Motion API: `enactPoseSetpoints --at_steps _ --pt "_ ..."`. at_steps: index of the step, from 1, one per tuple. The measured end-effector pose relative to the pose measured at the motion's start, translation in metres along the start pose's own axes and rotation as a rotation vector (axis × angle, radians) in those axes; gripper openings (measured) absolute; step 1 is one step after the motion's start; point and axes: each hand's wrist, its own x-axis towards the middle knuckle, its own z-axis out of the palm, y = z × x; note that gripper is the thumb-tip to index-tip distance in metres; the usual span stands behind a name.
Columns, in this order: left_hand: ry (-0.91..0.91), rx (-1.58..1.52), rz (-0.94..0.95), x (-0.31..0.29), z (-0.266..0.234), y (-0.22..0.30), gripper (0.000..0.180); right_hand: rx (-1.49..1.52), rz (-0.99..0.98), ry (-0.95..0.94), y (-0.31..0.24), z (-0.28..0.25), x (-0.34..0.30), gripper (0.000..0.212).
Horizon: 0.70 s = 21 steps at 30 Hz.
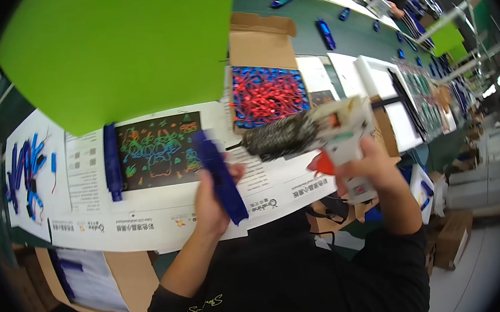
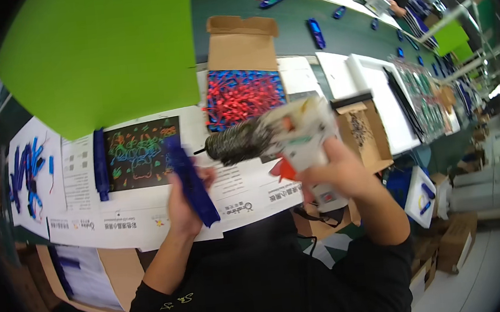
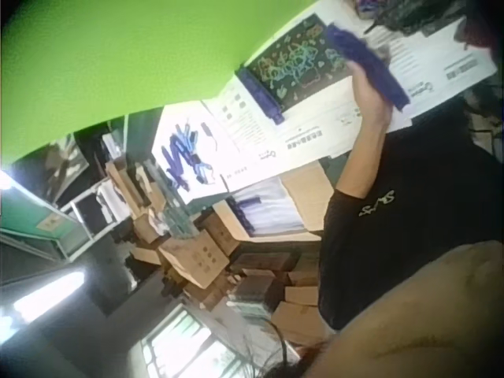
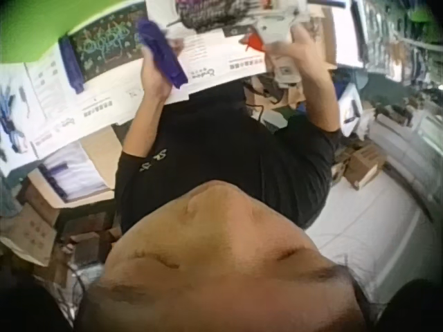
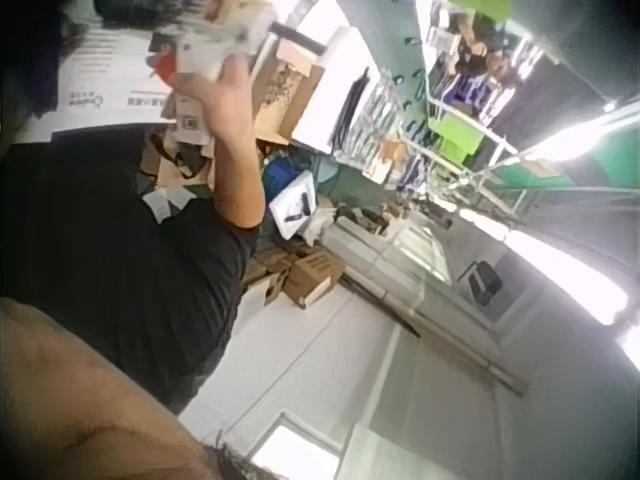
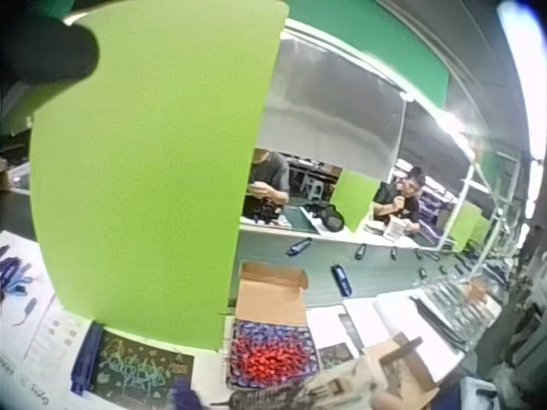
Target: Assemble small electronic components by applying hot glue to a blue plastic casing and inserting a battery pack.
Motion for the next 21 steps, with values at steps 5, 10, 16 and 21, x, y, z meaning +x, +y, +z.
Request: enactPoseSetpoints --at_steps 5,10,16,21 --pt "0.050 -0.137 0.108 -0.018 -0.009 0.032 0.046 0.190 -0.300 0.460 0.032 -0.108 -0.063 0.053" --pt "0.136 -0.164 0.026 -0.015 -0.012 0.029 0.046 0.348 -0.062 1.029 0.129 -0.212 -0.095 0.036" --pt "0.121 -0.077 -0.011 -0.012 -0.011 0.029 0.047 -0.539 0.333 0.968 0.170 -0.250 -0.058 0.055" --pt "0.136 -0.087 0.023 -0.013 -0.012 0.028 0.048 -1.329 0.383 1.188 0.062 -0.161 -0.040 0.059"
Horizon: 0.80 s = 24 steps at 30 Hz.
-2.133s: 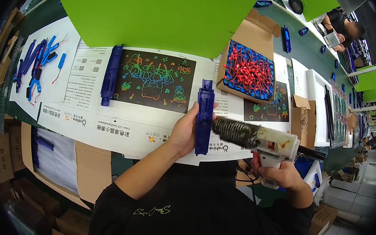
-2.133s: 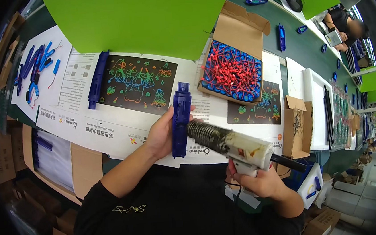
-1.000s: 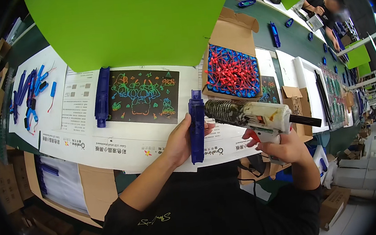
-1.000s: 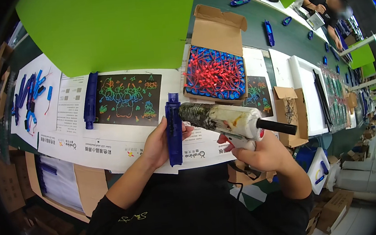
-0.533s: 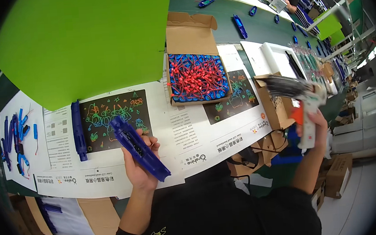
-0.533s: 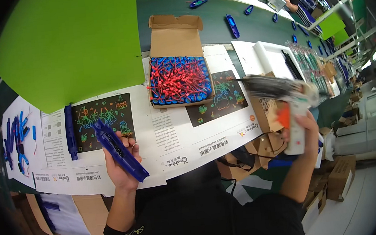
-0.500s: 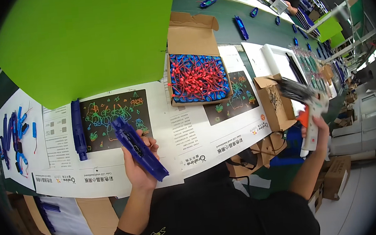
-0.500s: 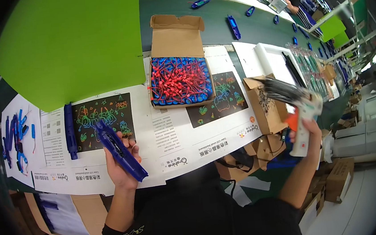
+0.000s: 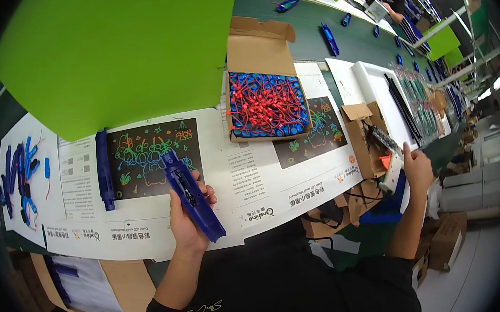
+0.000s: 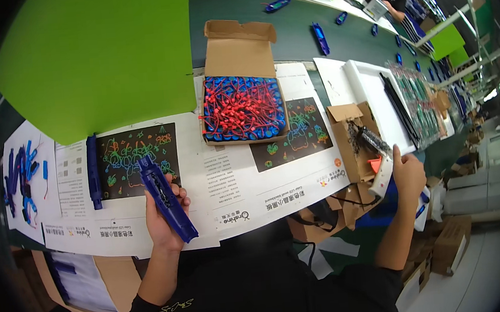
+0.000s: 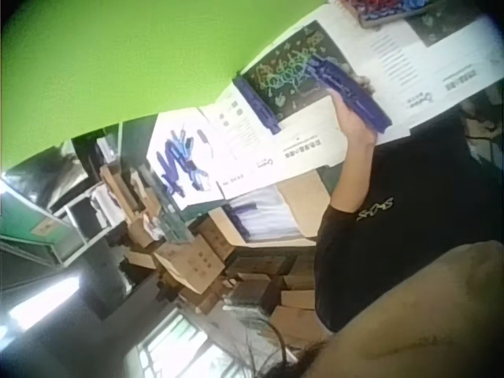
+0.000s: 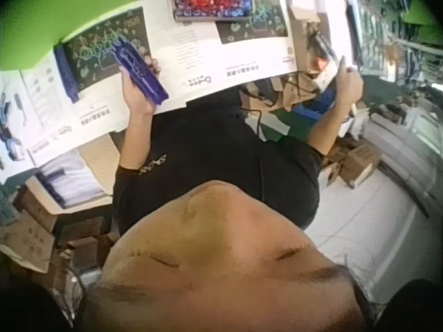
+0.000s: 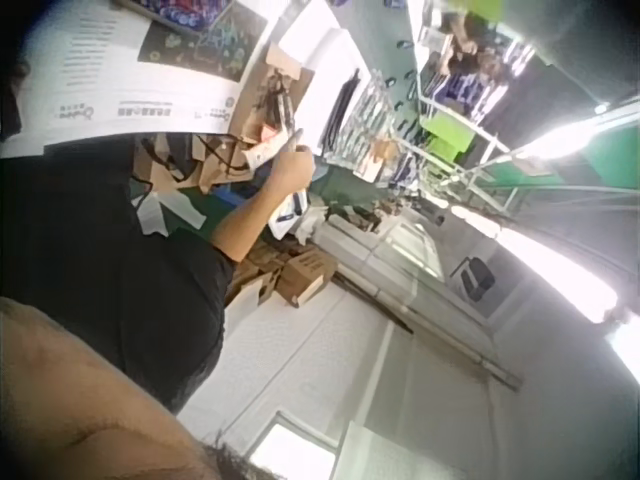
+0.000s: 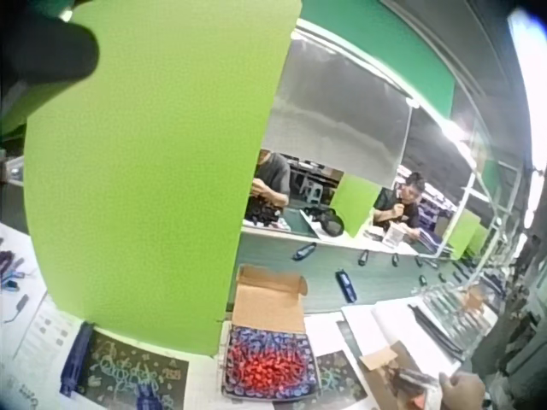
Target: Assemble small electronic components by applying hot glue to a blue plastic casing and inserting a battery pack.
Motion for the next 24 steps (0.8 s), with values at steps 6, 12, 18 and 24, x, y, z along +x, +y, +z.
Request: enactPoseSetpoints --at_steps 6,12,18,24 --pt "-0.004 0.071 -0.045 0.001 0.000 0.000 0.050 0.698 -0.827 -0.141 -0.170 0.008 -0.062 0.014" --pt "-0.012 0.087 -0.129 -0.002 0.004 0.000 0.053 0.865 -0.748 -0.200 -0.181 0.050 -0.056 0.011" --pt "-0.023 0.202 -0.129 0.003 0.004 -0.001 0.055 0.830 -0.861 -0.145 -0.183 0.050 -0.056 0.014" --pt "-0.071 0.040 -0.174 0.003 -0.001 -0.001 0.058 1.174 -0.659 -0.156 -0.169 0.016 -0.070 0.009"
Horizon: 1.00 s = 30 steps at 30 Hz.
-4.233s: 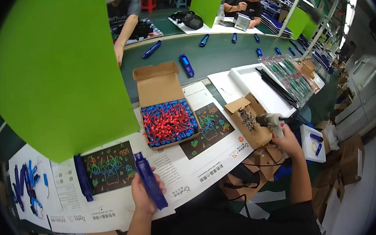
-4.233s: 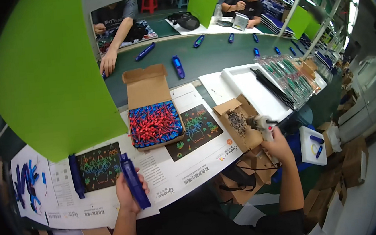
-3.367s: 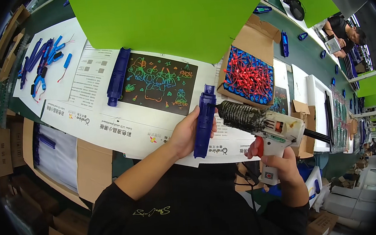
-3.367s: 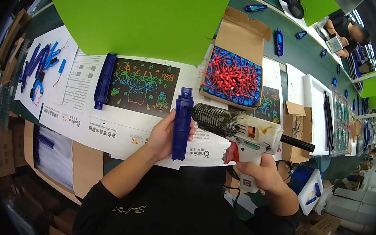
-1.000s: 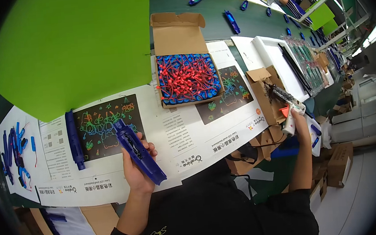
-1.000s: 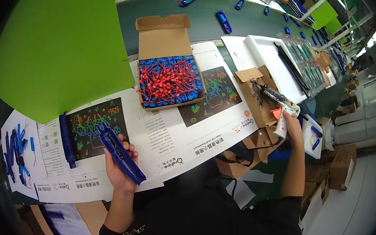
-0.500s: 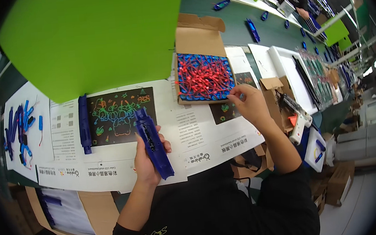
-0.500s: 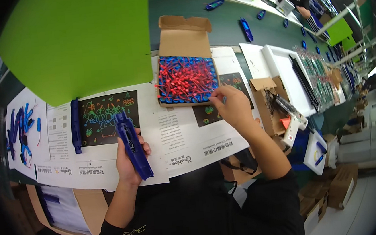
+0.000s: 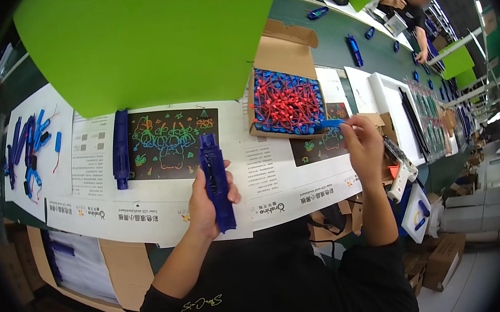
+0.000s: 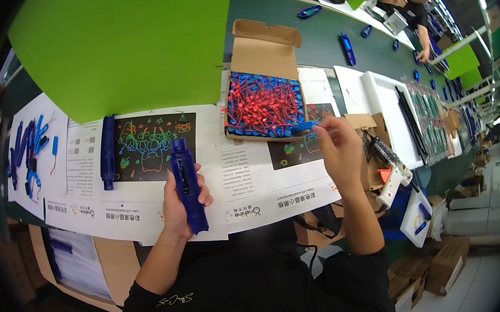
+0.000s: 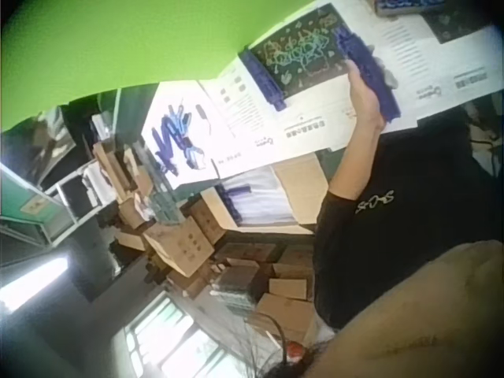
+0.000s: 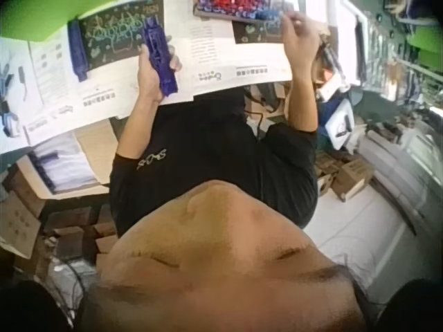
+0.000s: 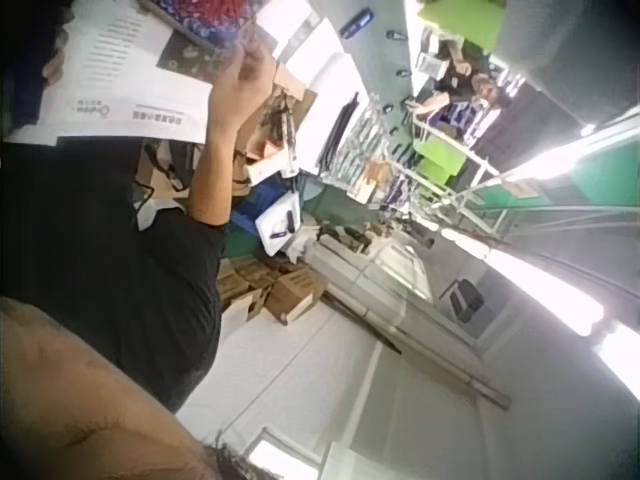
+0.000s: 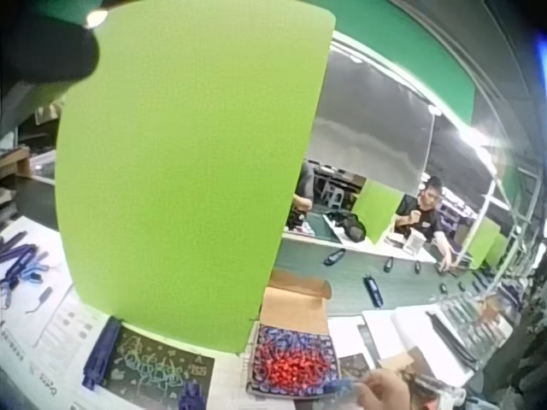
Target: Assemble small electronic components by applying hot glue to a blue plastic casing and inserting a battery pack.
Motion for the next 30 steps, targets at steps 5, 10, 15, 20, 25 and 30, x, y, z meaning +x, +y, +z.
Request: enactPoseSetpoints --at_steps 5,10,15,20,25,30 --pt "-0.082 0.326 -0.127 -0.002 0.053 -0.017 0.043 -0.087 -0.595 -0.106 -0.048 0.028 -0.057 0.024" --pt "-0.065 0.209 -0.163 -0.003 0.062 -0.019 0.042 0.078 -0.565 -0.259 -0.036 0.039 -0.084 0.028" --pt "-0.100 0.413 -0.038 0.000 0.054 -0.018 0.049 0.516 0.286 -0.468 -0.042 0.033 -0.066 0.035" --pt "-0.164 0.569 0.050 -0.005 0.063 -0.015 0.044 0.692 0.344 -0.527 -0.037 0.033 -0.064 0.028" --pt "-0.127 0.208 -0.201 -0.002 0.062 -0.021 0.041 0.767 0.336 -0.482 -0.043 0.038 -0.066 0.023" --pt "-0.057 0.310 -0.177 0.000 0.063 -0.036 0.051 0.634 0.197 -0.492 -0.042 0.044 -0.064 0.020"
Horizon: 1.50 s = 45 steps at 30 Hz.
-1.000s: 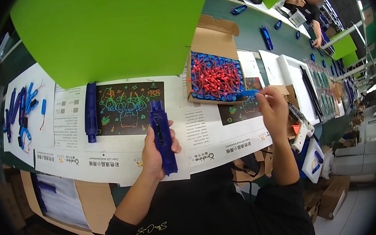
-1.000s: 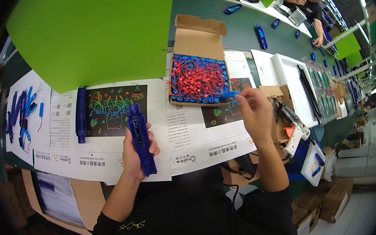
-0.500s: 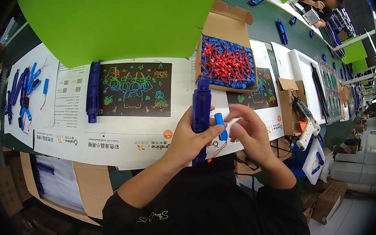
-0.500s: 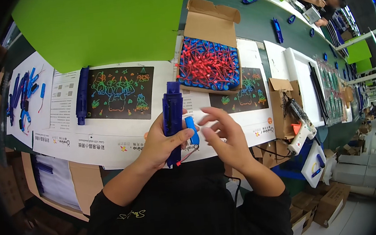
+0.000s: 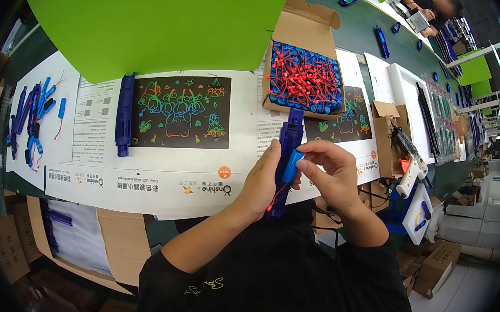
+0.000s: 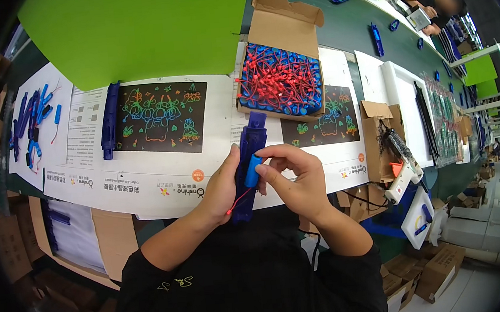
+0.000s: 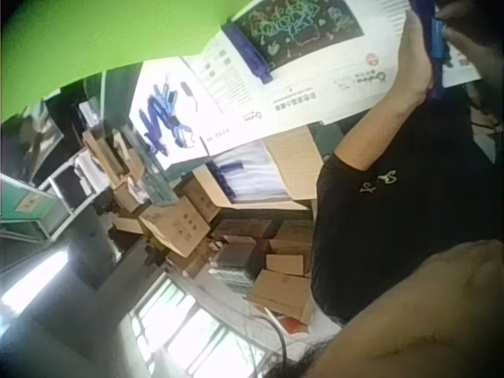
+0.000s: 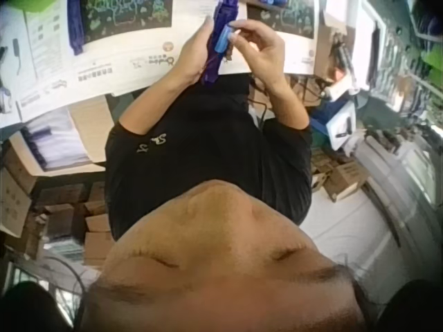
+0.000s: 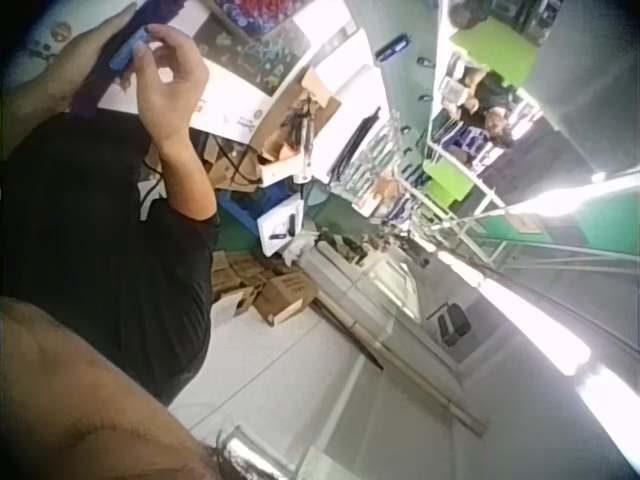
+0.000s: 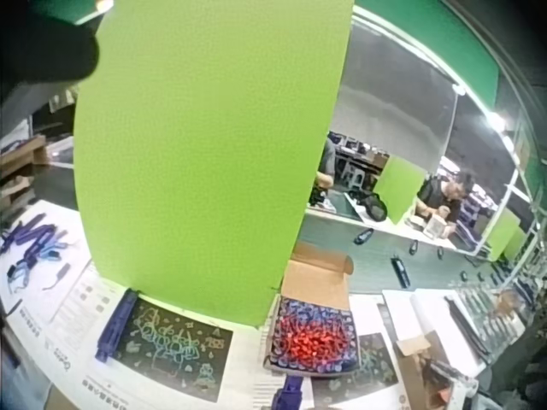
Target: Assemble small electronic components by applying hot glue to a blue plastic casing and inserting a battery pack.
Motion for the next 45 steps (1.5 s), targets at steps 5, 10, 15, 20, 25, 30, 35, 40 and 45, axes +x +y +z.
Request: enactPoseSetpoints --at_steps 5,10,15,20,25,30,35,40,45 --pt "0.051 0.026 -0.034 0.000 0.003 -0.001 0.052 -0.188 -0.132 0.066 0.009 0.000 0.000 0.020" --pt "0.000 0.025 -0.011 0.000 -0.001 -0.004 0.050 -0.487 -0.344 0.167 0.008 0.006 0.003 0.025" --pt "-0.042 0.103 0.082 -0.005 0.005 -0.005 0.036 -0.769 -0.460 0.134 0.006 -0.003 0.003 0.029" --pt "-0.120 0.031 0.105 -0.005 0.007 -0.003 0.023 -0.695 -0.424 0.110 0.008 -0.003 0.006 0.035" --pt "-0.189 0.092 0.140 -0.001 0.000 -0.004 0.035 -0.442 -0.334 0.110 0.013 -0.005 0.007 0.024" --pt "-0.291 0.215 0.229 -0.015 0.006 0.017 0.045 0.023 -0.106 0.081 0.014 -0.022 0.003 0.036" --pt "-0.328 0.321 0.565 -0.004 0.018 0.011 0.073 0.066 0.148 -0.063 -0.028 0.003 -0.002 0.047" --pt "-0.323 0.718 0.411 -0.020 0.003 0.047 0.087 -0.006 -0.051 0.000 -0.046 -0.033 0.031 0.029" --pt "0.875 1.262 0.832 -0.040 -0.100 0.115 0.053 -0.181 -0.134 0.398 -0.073 -0.216 0.191 0.026"
